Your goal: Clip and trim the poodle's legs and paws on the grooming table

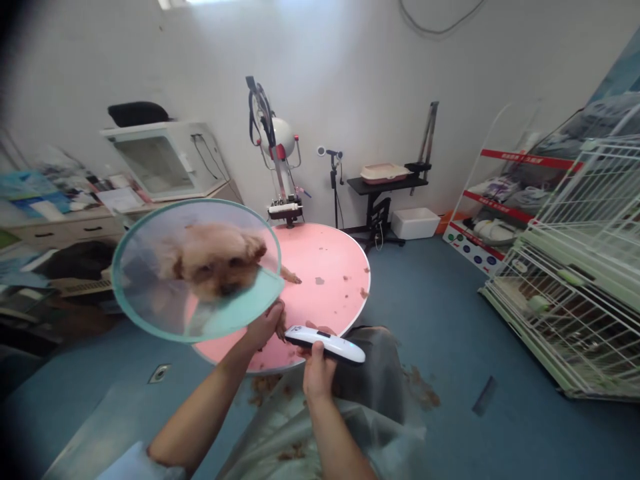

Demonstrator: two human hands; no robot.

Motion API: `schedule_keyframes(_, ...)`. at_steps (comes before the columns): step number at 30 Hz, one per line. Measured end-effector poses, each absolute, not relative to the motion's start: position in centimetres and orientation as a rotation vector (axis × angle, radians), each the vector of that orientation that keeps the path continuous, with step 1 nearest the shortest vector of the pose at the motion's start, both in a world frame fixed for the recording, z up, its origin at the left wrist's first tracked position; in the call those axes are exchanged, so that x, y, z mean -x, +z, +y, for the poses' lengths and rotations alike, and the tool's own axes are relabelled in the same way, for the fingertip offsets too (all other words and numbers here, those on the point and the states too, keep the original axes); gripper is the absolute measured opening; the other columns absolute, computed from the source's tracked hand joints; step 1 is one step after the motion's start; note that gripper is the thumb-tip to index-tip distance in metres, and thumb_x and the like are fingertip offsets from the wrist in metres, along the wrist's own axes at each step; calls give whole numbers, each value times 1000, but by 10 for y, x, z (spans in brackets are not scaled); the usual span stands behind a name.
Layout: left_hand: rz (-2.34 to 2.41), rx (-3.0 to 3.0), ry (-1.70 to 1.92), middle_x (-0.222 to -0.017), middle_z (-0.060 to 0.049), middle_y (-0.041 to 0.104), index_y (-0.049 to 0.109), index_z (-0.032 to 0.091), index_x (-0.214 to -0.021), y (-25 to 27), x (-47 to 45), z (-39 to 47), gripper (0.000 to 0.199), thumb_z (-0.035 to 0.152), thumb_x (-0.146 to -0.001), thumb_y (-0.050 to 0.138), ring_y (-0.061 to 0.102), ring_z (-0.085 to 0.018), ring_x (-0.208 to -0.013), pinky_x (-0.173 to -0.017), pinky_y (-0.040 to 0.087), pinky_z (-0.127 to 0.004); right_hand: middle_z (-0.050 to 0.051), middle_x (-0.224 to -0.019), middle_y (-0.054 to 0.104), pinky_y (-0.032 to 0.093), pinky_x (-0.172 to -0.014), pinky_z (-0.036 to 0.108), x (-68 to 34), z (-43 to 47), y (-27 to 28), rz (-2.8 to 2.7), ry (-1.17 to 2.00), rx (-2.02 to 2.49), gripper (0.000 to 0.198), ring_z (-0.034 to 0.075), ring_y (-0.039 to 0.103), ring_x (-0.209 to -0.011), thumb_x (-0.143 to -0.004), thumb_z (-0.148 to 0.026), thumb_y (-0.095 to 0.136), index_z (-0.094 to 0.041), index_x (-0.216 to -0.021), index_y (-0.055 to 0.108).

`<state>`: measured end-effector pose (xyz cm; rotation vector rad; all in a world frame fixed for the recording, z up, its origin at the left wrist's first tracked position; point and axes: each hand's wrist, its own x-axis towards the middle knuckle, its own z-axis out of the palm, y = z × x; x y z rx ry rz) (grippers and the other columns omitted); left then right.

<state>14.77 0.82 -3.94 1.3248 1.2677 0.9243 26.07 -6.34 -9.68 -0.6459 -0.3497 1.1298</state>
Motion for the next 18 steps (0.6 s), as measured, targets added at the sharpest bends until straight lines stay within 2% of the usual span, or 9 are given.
schedule_keyframes(2,1317,-1350,957,-38,1,46,46,16,-48,-37,-150,7,47,28,-92,34,43,-9,-33,-36,36,-20,12,-107,70,50,-55,27,-256,-61,-96,-384,1133,633,58,17,66,-68,-67,-55,75,-23,-107,48)
schedule_keyframes(4,1380,-1381,973,-35,0,47,46,17,-46,-35,-150,6,44,30,-87,36,44,-10,-32,-36,35,-20,12,-110,68,52,-59,28,-253,-58,-96,-404,1140,609,58,16,66,-68,-68,-54,76,-23,-108,48)
schedule_keyframes(10,1439,-1469,992,-38,-2,50,45,20,-46,-35,-150,5,42,38,-83,42,46,-12,-39,-43,40,-23,9,-111,68,49,-56,25,-258,-62,-103,-518,1038,695,43,14,65,-68,-79,-45,69,-24,-108,46)
schedule_keyframes(13,1480,-1462,1026,-42,-2,52,47,20,-49,-35,-150,4,37,36,-83,45,49,-13,-44,-49,43,-25,10,-115,66,52,-61,28,-260,-66,-101,-667,977,757,40,15,67,-71,-79,-42,70,-24,-105,47)
schedule_keyframes(16,1425,-1397,878,-42,-4,53,49,20,-48,-40,-147,4,43,37,-86,39,49,-14,-43,-50,44,-27,11,-119,64,54,-64,31,-258,-64,-96,-708,978,774,40,15,67,-69,-78,-41,71,-23,-105,48)
schedule_keyframes(18,1378,-1370,792,-42,-5,54,50,19,-46,-50,-143,6,48,40,-87,39,50,-15,-44,-52,45,-27,12,-123,62,55,-67,32,-256,-61,-94,-644,1015,757,42,17,68,-76,-77,-39,72,-23,-107,48)
